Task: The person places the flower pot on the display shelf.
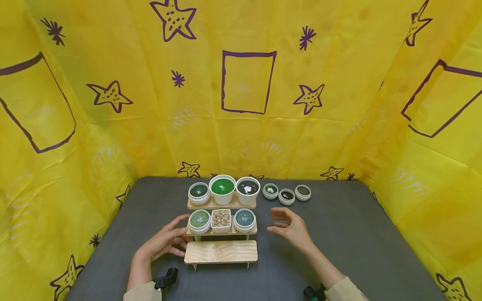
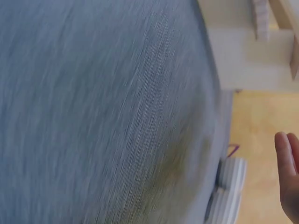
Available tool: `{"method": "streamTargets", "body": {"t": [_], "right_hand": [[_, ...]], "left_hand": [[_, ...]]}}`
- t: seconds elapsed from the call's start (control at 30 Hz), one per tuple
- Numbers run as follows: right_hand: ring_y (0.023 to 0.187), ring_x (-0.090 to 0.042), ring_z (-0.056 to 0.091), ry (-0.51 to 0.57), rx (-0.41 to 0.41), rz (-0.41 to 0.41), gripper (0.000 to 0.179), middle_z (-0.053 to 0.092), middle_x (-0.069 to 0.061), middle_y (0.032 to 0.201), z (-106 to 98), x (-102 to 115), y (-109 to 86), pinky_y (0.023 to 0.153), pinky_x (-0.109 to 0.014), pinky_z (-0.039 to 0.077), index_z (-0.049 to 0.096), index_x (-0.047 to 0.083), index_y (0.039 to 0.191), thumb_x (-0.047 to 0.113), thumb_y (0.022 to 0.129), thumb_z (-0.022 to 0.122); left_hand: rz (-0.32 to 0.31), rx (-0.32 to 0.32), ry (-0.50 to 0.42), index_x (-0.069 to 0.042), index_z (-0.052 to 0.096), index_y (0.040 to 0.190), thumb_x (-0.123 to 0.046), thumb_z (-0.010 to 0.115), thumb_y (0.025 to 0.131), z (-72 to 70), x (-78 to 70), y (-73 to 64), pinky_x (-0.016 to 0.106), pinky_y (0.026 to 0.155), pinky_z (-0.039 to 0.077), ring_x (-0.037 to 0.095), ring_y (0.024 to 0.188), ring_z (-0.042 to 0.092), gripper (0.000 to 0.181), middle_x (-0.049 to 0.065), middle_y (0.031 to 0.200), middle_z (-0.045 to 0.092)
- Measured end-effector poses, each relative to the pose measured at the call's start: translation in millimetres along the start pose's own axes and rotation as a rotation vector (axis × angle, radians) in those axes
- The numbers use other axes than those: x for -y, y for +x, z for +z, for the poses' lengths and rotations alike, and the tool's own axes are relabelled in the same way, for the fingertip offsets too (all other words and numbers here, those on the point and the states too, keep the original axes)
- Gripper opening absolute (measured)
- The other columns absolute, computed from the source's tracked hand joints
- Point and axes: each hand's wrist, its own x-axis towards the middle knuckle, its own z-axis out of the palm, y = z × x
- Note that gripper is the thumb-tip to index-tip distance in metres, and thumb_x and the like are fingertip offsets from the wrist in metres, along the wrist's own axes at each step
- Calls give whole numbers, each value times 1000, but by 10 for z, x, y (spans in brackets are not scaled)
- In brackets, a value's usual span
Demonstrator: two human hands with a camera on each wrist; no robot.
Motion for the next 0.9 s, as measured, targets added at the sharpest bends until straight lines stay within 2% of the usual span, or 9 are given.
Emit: {"method": "streamTargets", "body": {"t": [0.13, 0.27, 0.4, 0.67, 0.9], "right_hand": [[112, -35, 66, -73, -52, 15, 58, 64, -25, 126, -140, -78, 41, 90, -34, 59, 63, 4, 125, 11, 72, 87], [112, -35, 66, -136, -100, 57, 57, 65, -23, 126, -294, -139, 83, 87, -26, 59, 63, 5, 125, 13, 73, 86], [113, -37, 66, -175, -144, 104, 57, 65, -22, 126, -448, -211, 137, 86, -23, 58, 62, 3, 126, 15, 75, 85], [111, -35, 68, -256, -259, 156, 55, 68, -21, 124, -680, -391, 236, 78, -13, 55, 62, 4, 125, 16, 77, 85], [111, -36, 68, -289, -339, 166, 51, 67, -22, 125, -784, -404, 331, 75, -5, 49, 62, 1, 124, 14, 79, 83]], "left_hand": [[-7, -6, -4, -28, 21, 149, -26, 44, 104, 8, -13, -4, 40, 74, 61, 16, 83, 69, 51, 5, 99, 65], [-10, -7, -6, -24, 18, 151, -26, 44, 104, 13, -18, -8, 40, 74, 61, 16, 83, 69, 53, 5, 99, 65], [-10, -8, -3, -22, 15, 152, -25, 43, 104, 14, -12, -8, 40, 74, 61, 16, 83, 69, 55, 5, 99, 65], [-13, -15, -2, -28, 21, 149, -26, 43, 104, 12, 25, -10, 40, 74, 61, 17, 83, 69, 50, 5, 98, 64], [-4, -9, 0, -31, 24, 147, -27, 44, 104, 13, 1, -6, 41, 74, 61, 17, 83, 69, 48, 6, 99, 64]]}}
